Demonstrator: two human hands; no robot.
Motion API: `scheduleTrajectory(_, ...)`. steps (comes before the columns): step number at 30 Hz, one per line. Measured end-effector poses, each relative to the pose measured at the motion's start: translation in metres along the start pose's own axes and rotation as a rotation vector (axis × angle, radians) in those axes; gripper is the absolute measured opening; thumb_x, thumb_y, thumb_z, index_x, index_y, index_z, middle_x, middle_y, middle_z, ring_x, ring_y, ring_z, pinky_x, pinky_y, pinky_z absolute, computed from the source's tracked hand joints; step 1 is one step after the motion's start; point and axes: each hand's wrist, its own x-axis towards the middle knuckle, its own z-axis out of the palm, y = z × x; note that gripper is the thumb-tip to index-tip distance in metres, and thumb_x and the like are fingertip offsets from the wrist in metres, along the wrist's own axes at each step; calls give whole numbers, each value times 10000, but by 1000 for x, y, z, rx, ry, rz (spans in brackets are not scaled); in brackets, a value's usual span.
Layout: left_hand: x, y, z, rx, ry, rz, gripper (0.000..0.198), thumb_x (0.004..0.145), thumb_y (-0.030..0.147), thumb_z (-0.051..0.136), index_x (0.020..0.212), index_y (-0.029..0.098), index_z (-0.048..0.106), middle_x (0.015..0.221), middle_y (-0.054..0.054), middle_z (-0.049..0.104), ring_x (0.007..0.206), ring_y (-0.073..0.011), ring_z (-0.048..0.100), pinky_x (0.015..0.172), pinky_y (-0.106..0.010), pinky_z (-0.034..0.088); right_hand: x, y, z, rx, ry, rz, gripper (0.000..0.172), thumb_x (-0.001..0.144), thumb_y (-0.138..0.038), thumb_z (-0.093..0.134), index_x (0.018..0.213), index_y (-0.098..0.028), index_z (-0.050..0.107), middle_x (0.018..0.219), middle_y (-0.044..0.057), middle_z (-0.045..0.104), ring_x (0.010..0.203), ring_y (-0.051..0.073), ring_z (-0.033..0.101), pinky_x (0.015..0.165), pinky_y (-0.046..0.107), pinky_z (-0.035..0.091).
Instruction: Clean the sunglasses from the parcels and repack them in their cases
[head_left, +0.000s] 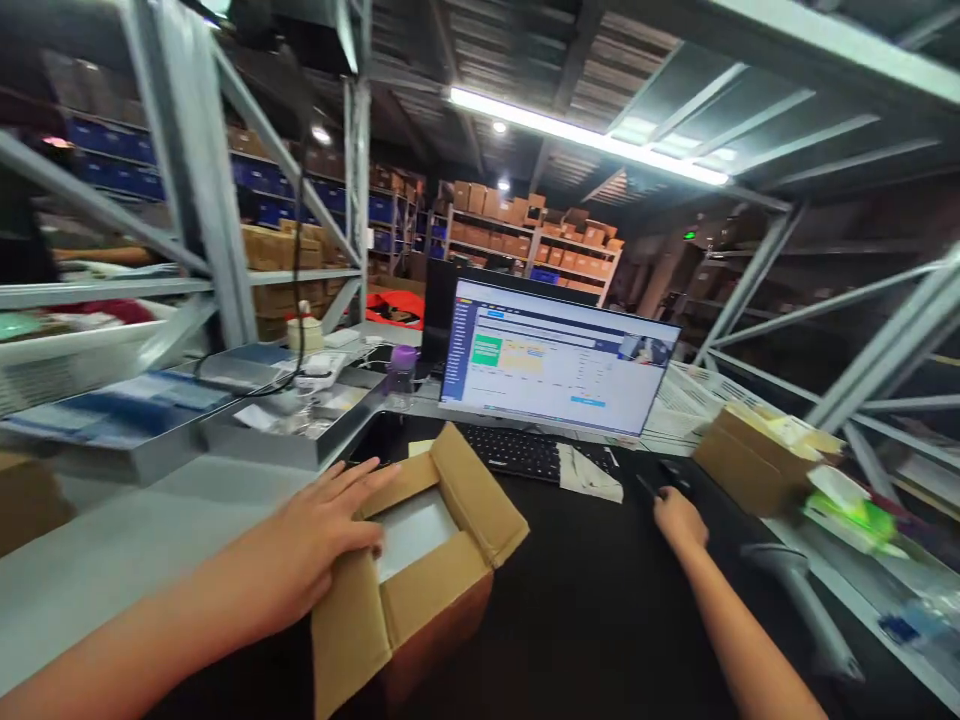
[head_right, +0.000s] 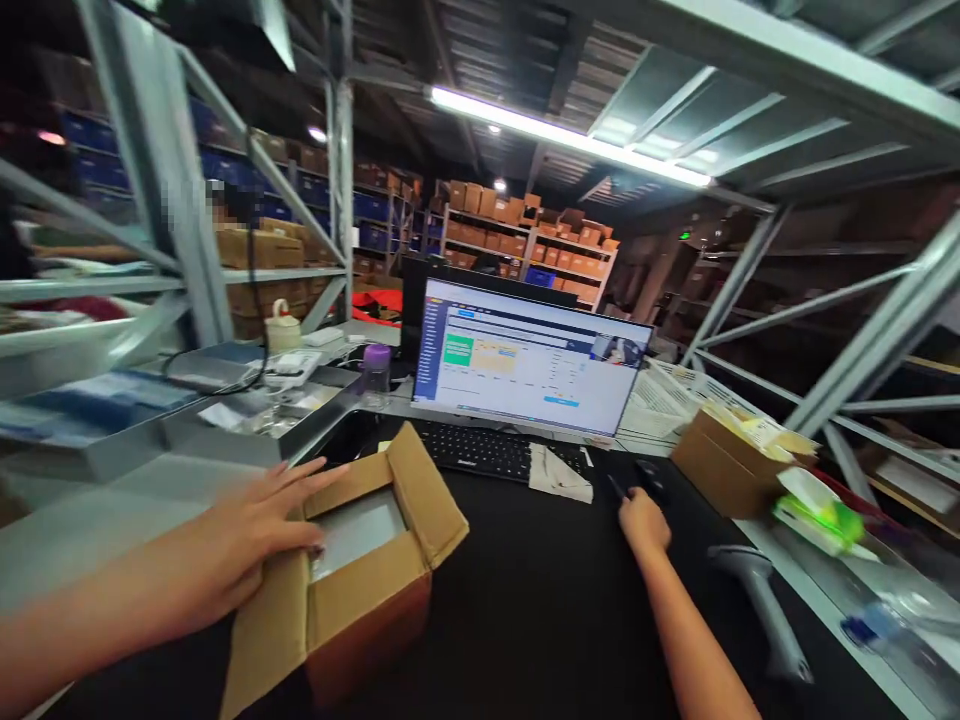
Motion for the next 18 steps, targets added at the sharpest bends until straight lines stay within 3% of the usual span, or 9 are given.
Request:
scheduleTrajectory(3,16,-4,11,70,-100,-6,876,492,-9,568,1254,409,672,1616,-52,335,1483,-402,292,1157,-681,286,-2,0,3,0,2,128,324,980,-346,620,1265,-192,609,1257,96,615,1051,236,643,903,446,565)
scheduleTrajectory(6,22,-2,16,179,-164,-40,1063,437,-13,580,1422,381,523,1641,-107,238,1495,-413,234,1171,-673,246,6,6,15,30,-5,253,337,976,-347,630,1269,-183,599,1264,96,616,1060,241,645,890,442,569)
scheduleTrajectory(9,25,1,5,275,-198,-135,1154,441,-7,581,1528,312,363,1659,-144,129,1508,-401,204,1198,-626,209,25,14,37,82,-29,373,321,975,-348,633,1245,-176,607,1229,87,630,1024,226,656,863,422,578)
scheduleTrajectory(12,32,-10,-20,164,-340,-269,1270,461,48,644,1589,281,109,1668,-181,23,1471,-430,302,1144,-565,358,47,11,54,155,-72,461,206,986,-301,608,1106,-142,659,1066,87,690,885,198,680,789,383,590)
scheduleTrajectory(14,41,-28,-34,-21,-465,-297,1358,478,139,726,1583,274,-53,1672,-193,-24,1458,-438,328,1076,-512,456,56,-9,52,227,-105,461,161,985,-259,583,1035,-143,682,975,88,723,818,195,692,752,357,591)
scheduleTrajectory(15,46,-40,-39,-99,-495,-271,1390,483,194,769,1581,245,-83,1672,-202,-15,1486,-437,259,1102,-503,430,58,-25,46,277,-122,427,163,982,-253,572,1032,-154,691,967,87,734,822,199,699,761,350,590)
scheduleTrajectory(17,56,-64,-39,-172,-542,-216,1480,444,338,868,1588,171,-57,1660,-241,41,1521,-444,56,1193,-557,246,58,-67,26,395,-160,293,177,978,-295,575,1074,-213,700,1039,51,743,926,191,700,845,323,575)
scheduleTrajectory(18,59,-74,-34,-202,-573,-192,1534,407,427,907,1592,151,-27,1653,-260,40,1514,-463,5,1199,-600,168,56,-91,15,489,-189,142,195,983,-307,565,1090,-219,702,1067,57,740,991,203,689,900,339,558)
